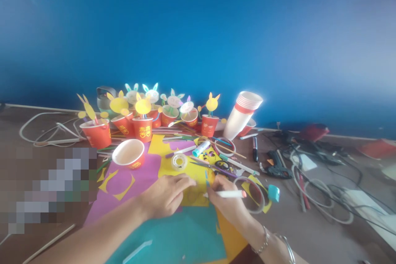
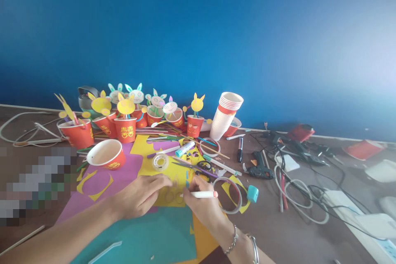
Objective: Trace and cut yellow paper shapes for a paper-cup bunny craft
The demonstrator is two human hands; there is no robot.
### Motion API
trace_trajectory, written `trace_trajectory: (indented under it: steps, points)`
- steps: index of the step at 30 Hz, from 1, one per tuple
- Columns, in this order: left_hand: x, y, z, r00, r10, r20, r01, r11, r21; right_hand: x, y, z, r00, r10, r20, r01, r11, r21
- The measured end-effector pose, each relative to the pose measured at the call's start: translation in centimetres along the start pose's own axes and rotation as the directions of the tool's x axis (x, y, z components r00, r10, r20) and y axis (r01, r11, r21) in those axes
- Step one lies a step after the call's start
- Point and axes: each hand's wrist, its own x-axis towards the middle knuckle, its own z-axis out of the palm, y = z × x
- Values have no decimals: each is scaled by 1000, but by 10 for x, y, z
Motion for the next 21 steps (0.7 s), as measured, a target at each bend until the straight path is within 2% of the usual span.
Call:
trace_trajectory:
  steps: [11, 21]
  points:
    - [0, 4, 3, 993, 46, 112, -75, 959, 272, 1, 6, -1, 997, -53, 61, 55, 998, -37]
    - [0, 7, 3, 990, 48, 131, -89, 942, 324, -1, 1, -2, 996, -20, 83, 24, 998, -55]
